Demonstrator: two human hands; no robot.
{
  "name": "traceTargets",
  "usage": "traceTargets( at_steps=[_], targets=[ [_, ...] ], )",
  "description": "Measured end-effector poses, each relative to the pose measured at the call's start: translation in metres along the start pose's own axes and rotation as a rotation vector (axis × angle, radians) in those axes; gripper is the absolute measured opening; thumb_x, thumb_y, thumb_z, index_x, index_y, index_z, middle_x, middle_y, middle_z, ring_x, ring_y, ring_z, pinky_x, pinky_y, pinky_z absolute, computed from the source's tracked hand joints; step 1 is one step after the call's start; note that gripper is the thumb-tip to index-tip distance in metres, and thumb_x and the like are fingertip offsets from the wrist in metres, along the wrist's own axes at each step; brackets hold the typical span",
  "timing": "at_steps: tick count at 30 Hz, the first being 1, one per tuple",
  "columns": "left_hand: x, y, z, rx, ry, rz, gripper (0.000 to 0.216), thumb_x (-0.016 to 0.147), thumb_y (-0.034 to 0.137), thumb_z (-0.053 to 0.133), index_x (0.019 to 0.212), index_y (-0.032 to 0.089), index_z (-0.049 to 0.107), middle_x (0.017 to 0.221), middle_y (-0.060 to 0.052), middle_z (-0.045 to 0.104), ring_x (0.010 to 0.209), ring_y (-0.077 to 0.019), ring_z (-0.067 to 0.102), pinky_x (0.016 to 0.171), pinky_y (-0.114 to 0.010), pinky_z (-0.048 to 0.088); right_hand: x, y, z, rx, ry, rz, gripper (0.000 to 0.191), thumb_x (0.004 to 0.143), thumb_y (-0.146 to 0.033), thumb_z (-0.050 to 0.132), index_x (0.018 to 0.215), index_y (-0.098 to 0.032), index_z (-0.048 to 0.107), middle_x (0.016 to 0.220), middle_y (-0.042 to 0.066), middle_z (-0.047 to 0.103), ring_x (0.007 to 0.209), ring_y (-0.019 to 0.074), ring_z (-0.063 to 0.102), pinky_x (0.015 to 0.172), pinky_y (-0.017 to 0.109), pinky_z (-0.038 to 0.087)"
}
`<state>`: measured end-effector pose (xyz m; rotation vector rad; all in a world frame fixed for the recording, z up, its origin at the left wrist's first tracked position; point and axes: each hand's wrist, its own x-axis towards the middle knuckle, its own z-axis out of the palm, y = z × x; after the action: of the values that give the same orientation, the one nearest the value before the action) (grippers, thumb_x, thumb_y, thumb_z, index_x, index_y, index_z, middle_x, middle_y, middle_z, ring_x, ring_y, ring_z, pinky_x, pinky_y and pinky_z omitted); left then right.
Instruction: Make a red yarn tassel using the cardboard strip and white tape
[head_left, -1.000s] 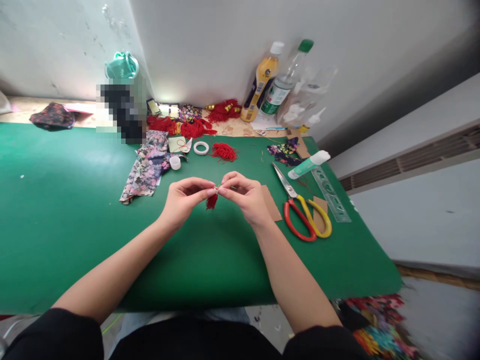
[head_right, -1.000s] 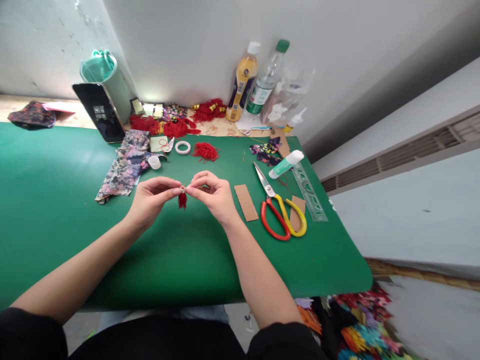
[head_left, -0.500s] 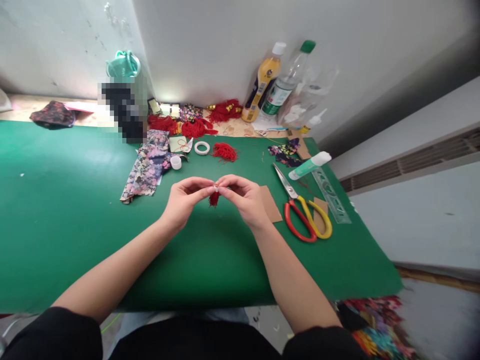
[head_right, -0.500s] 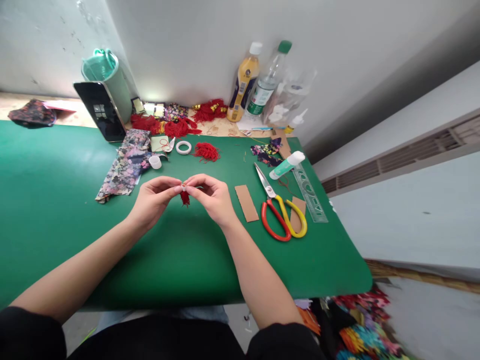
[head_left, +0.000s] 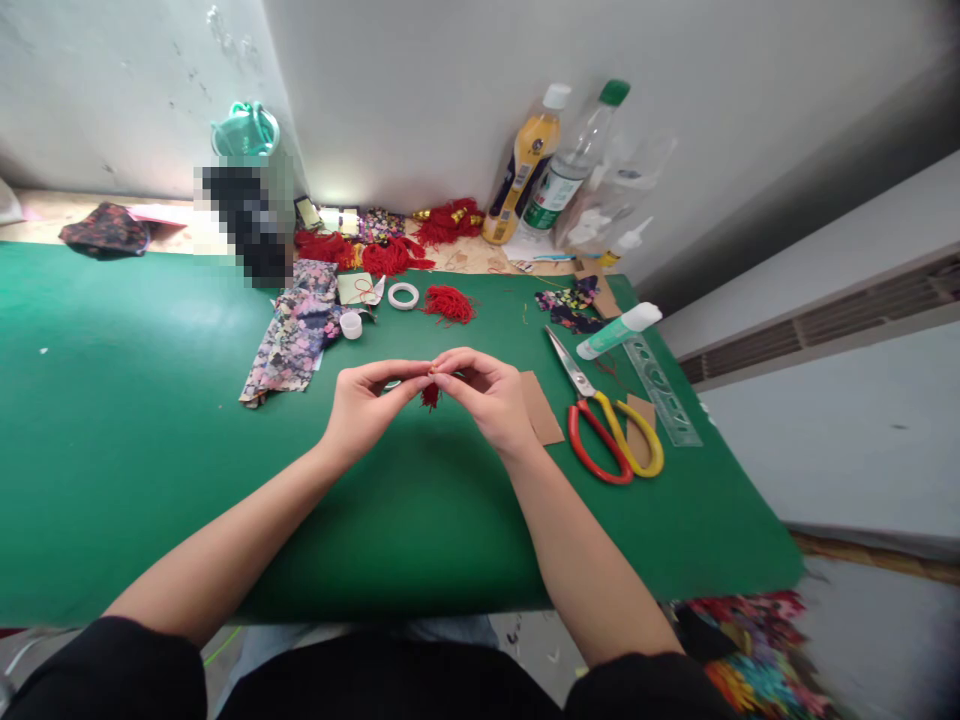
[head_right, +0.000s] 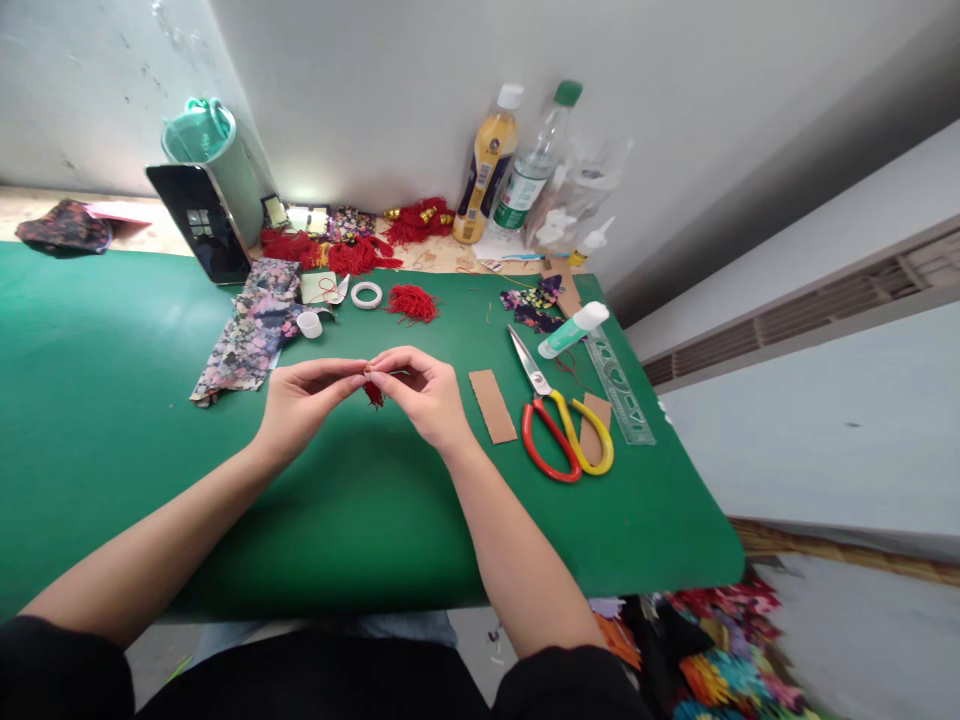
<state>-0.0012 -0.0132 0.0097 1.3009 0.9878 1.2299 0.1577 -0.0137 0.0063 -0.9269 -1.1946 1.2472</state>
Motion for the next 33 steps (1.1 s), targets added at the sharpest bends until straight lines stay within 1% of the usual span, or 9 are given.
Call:
traceTargets(
  at_steps=[2,5,7,9,13,17,22,26,33],
  targets=[
    [-0.0005,0.0003,-0.0002,0.031,-0.016,0.031,0.017,0.072,0.028,0.077,0.085,0.018,0.078,0.079,-0.005,0.077,0.073,-0.0186,0.071,0.075,-0.031,0.058,-0.0002,-0.0005,0.0006,0.004,0.008,0.019,0.020,0.068,-0.034,0.081,0.071,-0.019,0.069,0.081,0.001,0.067,0.071,0.0128,0.064,0.064,0.029,0.057],
    [-0.0006,-0.0005,0.0002,0.061,-0.005,0.055,0.018,0.070,0.030,0.079,0.083,0.018,0.078,0.078,-0.005,0.077,0.073,-0.0186,0.071,0.074,-0.031,0.058,-0.0005,-0.0009,0.0011,0.023,0.005,0.071,0.026,0.063,-0.036,0.084,0.073,-0.020,0.067,0.075,0.000,0.068,0.064,0.0128,0.063,0.060,0.030,0.057],
    [0.0001,-0.0013,0.0004,0.058,0.004,0.040,0.021,0.068,0.033,0.080,0.081,0.017,0.077,0.078,-0.006,0.077,0.072,-0.0187,0.071,0.073,-0.030,0.058,-0.0007,-0.0009,0.0006,0.024,0.013,0.096,0.028,0.060,-0.037,0.086,0.073,-0.020,0.067,0.072,0.000,0.069,0.063,0.0133,0.064,0.061,0.030,0.057],
    [0.0012,-0.0015,0.0004,0.036,-0.002,0.008,0.026,0.066,0.036,0.081,0.081,0.016,0.076,0.078,-0.006,0.076,0.074,-0.0191,0.071,0.073,-0.030,0.058,-0.0009,-0.0010,-0.0004,-0.003,0.028,0.101,0.026,0.060,-0.036,0.086,0.071,-0.020,0.068,0.070,0.000,0.069,0.065,0.0134,0.065,0.063,0.029,0.056],
    [0.0030,0.0002,0.0001,-0.035,-0.006,-0.077,0.035,0.062,0.041,0.083,0.082,0.015,0.073,0.078,-0.007,0.076,0.074,-0.0195,0.072,0.074,-0.031,0.058,-0.0014,-0.0026,-0.0028,-0.092,0.028,0.060,0.015,0.065,-0.032,0.082,0.070,-0.021,0.072,0.069,-0.001,0.069,0.066,0.0130,0.063,0.066,0.029,0.052],
    [0.0032,0.0020,-0.0001,-0.096,-0.006,-0.111,0.033,0.062,0.038,0.084,0.082,0.014,0.072,0.075,-0.006,0.075,0.072,-0.0176,0.071,0.071,-0.028,0.058,-0.0017,-0.0045,-0.0033,-0.108,0.007,0.015,0.009,0.069,-0.029,0.080,0.070,-0.022,0.075,0.069,-0.001,0.068,0.067,0.0122,0.063,0.066,0.028,0.052],
    [0.0025,0.0017,0.0006,-0.078,0.027,-0.096,0.029,0.065,0.037,0.082,0.081,0.015,0.073,0.074,-0.005,0.074,0.066,-0.0156,0.068,0.066,-0.028,0.056,-0.0020,-0.0014,0.0005,-0.093,0.014,0.020,0.016,0.067,-0.032,0.081,0.075,-0.021,0.073,0.075,0.000,0.070,0.070,0.0139,0.066,0.070,0.031,0.057],
    [0.0014,0.0023,0.0021,-0.087,0.033,-0.082,0.026,0.066,0.037,0.080,0.078,0.015,0.073,0.068,-0.004,0.072,0.059,-0.0143,0.065,0.060,-0.028,0.055,-0.0037,0.0034,0.0043,-0.073,0.034,-0.016,0.017,0.068,-0.033,0.081,0.076,-0.020,0.071,0.078,0.000,0.068,0.068,0.0132,0.067,0.069,0.031,0.060],
    [0.0011,0.0019,0.0025,-0.109,0.037,-0.095,0.026,0.065,0.037,0.081,0.075,0.015,0.074,0.063,-0.003,0.071,0.057,-0.0139,0.064,0.059,-0.028,0.054,-0.0069,0.0045,0.0066,-0.222,0.085,-0.139,0.012,0.073,-0.033,0.077,0.076,-0.023,0.073,0.082,0.002,0.067,0.074,0.0142,0.066,0.069,0.030,0.060]
  ],
)
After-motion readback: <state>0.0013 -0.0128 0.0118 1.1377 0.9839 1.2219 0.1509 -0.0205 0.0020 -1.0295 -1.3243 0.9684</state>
